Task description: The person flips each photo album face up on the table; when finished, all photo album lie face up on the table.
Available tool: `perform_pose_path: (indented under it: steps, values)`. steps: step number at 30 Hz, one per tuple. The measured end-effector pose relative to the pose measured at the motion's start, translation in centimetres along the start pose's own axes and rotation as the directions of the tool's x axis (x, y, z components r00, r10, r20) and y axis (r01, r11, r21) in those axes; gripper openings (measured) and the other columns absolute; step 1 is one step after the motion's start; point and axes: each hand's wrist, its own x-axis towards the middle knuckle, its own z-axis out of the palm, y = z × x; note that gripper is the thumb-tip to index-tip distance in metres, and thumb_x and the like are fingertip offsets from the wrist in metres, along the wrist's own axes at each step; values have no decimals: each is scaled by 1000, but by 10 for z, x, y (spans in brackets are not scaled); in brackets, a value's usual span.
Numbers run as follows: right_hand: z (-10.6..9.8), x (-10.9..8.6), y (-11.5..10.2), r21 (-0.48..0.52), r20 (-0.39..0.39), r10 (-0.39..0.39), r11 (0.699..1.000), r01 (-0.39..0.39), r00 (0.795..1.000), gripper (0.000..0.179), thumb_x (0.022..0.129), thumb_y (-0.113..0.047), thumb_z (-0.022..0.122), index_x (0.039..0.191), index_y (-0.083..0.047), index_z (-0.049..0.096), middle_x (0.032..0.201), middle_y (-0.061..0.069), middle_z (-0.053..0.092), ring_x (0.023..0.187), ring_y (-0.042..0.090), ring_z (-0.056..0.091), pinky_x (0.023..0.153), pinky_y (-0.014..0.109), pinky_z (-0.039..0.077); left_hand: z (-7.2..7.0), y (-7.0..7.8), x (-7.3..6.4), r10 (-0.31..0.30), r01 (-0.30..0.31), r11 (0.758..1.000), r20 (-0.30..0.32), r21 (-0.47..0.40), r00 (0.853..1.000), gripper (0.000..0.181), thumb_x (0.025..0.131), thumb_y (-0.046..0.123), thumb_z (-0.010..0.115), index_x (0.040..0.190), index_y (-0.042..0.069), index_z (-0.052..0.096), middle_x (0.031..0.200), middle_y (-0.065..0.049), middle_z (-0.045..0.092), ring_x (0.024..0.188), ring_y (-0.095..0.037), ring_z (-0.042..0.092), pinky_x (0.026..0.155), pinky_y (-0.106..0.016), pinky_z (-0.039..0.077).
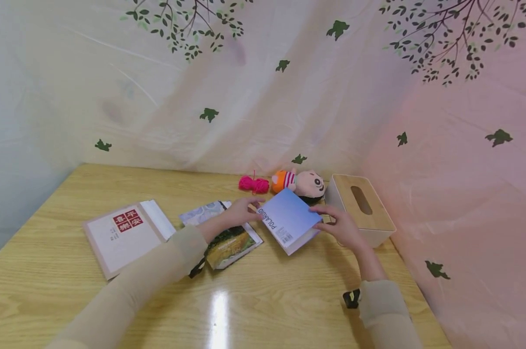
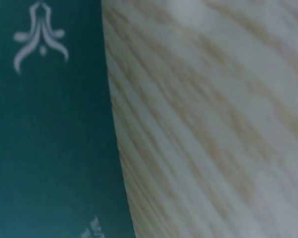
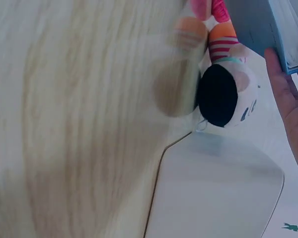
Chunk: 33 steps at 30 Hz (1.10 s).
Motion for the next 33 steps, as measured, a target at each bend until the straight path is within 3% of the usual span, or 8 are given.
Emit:
perform_pose_path:
  steps: [5,10,15,20,25,33]
  values:
    - [-1,1,-8,54,17,-40,998,39,999,41,84,-13,71,123,-10,62,132,11,53,112,-1,50,88,35,52,2,1,-1,9,-9,1000,-4,8,1000,57,83,18,74,133,4,51,106,-10,60,92,-22,64,73,-23,53]
    - [-2,3,-16,90,34,-128,988,124,991,38,82,-4,70,120,-7,63,130,15,53,114,-3,49,87,21,50,2,4,-1,24,-24,996,-2,87,1000,52,82,19,74,127,7,51,99,-7,60,88,-19,60,75,-25,50]
    - [-2,4,-26,106,50,-205,974,199,978,36,80,4,69,115,-2,63,129,20,54,114,-2,49,84,19,51,3,8,-1,46,-45,992,-10,122,999,49,82,20,75,122,10,49,95,-7,58,82,-17,55,72,-27,47]
    - [1,3,-35,74,74,-293,955,288,953,34,77,9,70,109,2,64,125,26,54,112,-3,50,82,20,52,6,11,3,99,-91,986,-57,142,993,47,80,20,77,116,9,50,98,-6,58,80,-16,55,71,-24,47]
    - [2,2,-41,25,85,-323,946,322,942,31,77,5,73,106,-3,67,122,21,58,112,-1,51,84,24,53,5,16,5,121,-115,992,-100,60,988,50,78,14,78,118,5,50,101,-9,57,80,-16,58,71,-24,51]
    - [2,3,-44,-116,98,-313,939,323,945,32,78,-3,75,106,-17,70,124,8,60,112,11,53,82,18,49,-1,20,3,90,-96,989,-59,-114,994,65,79,8,76,134,6,41,114,-13,54,95,-22,62,82,-28,53]
